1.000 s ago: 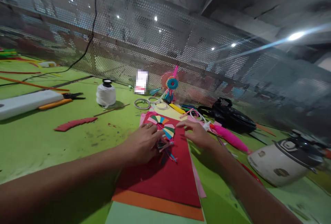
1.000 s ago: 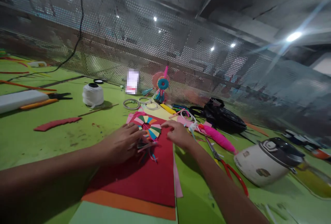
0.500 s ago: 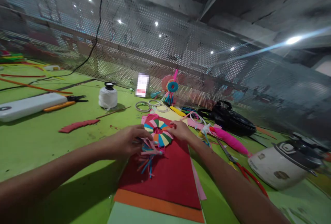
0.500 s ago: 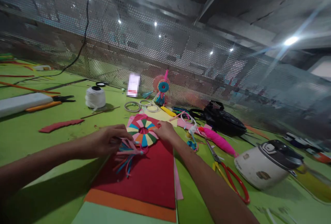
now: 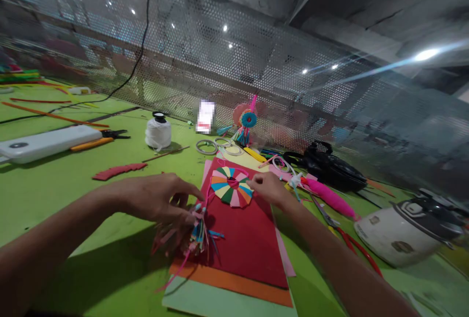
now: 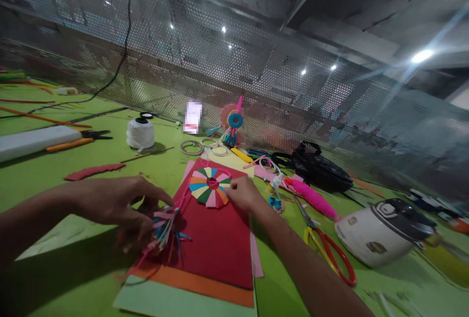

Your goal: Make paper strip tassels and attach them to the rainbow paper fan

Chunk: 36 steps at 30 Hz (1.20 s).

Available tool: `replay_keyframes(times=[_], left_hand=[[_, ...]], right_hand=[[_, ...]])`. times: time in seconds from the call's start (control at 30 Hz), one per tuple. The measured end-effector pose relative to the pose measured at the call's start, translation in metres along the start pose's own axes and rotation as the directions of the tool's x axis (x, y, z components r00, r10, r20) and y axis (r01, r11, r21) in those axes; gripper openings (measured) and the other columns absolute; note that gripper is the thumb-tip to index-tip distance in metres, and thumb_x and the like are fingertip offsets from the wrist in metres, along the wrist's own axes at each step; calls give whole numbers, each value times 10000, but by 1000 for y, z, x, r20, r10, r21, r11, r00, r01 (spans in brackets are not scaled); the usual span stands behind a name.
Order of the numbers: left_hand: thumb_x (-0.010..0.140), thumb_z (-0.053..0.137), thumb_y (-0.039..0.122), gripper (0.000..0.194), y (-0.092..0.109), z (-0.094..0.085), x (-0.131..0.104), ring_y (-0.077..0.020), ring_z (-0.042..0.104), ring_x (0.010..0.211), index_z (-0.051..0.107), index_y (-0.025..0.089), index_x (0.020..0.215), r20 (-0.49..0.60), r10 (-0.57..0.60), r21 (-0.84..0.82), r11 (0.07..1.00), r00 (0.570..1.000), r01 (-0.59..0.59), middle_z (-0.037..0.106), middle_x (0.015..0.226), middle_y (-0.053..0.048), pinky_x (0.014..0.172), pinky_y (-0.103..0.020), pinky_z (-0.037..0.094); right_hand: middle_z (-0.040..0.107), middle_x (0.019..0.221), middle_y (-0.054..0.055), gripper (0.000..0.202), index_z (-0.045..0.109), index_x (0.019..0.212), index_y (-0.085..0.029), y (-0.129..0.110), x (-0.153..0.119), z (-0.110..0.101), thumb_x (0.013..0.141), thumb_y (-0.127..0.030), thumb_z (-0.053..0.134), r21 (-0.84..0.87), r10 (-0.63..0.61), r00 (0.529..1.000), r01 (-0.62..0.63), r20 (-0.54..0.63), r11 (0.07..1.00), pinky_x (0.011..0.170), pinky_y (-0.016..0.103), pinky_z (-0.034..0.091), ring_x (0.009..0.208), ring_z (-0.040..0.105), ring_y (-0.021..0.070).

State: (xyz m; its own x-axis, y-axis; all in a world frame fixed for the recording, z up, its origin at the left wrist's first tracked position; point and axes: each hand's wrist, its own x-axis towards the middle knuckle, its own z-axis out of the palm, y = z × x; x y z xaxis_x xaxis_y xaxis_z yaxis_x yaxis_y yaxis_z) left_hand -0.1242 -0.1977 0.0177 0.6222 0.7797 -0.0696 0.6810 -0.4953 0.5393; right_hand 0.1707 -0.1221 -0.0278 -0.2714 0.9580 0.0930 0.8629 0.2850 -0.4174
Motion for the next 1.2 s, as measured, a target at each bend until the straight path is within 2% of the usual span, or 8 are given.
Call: replay_keyframes(times=[0.17,0.3,0.43,0.53,0.63,0.83,1.07,1.2], left_hand=[[737,557,537,495,-8,-12,6,-129,556,584,627,251,1135,-16,-111,56,992,994,111,663,724,-22,510,-212,319],[737,534,297,360,-17,-17,18,-118,553,612,654,214,1066,-94,-32,69,997,995,39,660,740,-21,557,-210,363],[638,499,131,414,-17,-30,30,-161,602,843,677,217,1002,176,160,-183,975,971,-127,684,963,-29,701,-240,444],[693,479,195,307,-19,-31,52,-175,613,854,682,169,922,117,138,-325,941,983,-94,695,915,-50,724,-262,458],[775,448,336,322,-24,-14,87,-159,601,700,675,137,889,-193,-105,-23,994,975,103,684,791,-60,608,-239,433],[727,554,473,450,-23,37,119,-279,564,870,634,122,996,-386,-67,175,974,920,144,621,966,-164,731,-351,429],[789,498,268,409,-30,55,125,-267,500,1031,540,278,1195,-331,161,389,921,930,-20,570,1132,-88,884,-410,383],[807,468,285,381,-32,60,127,-264,499,1006,562,322,1175,-298,207,455,889,932,-52,576,1121,-64,857,-421,389]], right_hand=[[563,549,22,237,595,535,-151,8,44,-8,742,-252,537,-15,57,992,-59,-114,998,512,230,303,558,488,128],[583,507,15,128,642,541,-147,20,73,0,651,-209,626,-6,57,998,-57,-15,998,494,220,309,526,500,124],[578,490,-13,98,624,506,-154,20,86,11,565,-76,622,59,12,999,-14,40,998,517,211,318,532,492,109],[541,458,-21,135,580,469,-144,19,88,12,553,-40,590,152,12,999,-19,43,988,516,207,312,515,466,97],[535,466,-19,94,555,516,-142,19,85,11,599,-106,581,291,41,999,-50,35,956,480,195,305,479,444,84],[629,643,32,189,507,689,-159,21,75,13,661,-335,569,634,80,994,-106,69,766,405,181,293,430,425,61],[533,571,-48,322,485,763,-170,16,69,17,631,-413,650,825,106,989,-148,107,545,372,157,239,393,380,35],[515,529,-67,423,555,901,-152,14,70,2,546,-290,741,860,92,990,-141,110,491,374,150,234,387,351,26]])
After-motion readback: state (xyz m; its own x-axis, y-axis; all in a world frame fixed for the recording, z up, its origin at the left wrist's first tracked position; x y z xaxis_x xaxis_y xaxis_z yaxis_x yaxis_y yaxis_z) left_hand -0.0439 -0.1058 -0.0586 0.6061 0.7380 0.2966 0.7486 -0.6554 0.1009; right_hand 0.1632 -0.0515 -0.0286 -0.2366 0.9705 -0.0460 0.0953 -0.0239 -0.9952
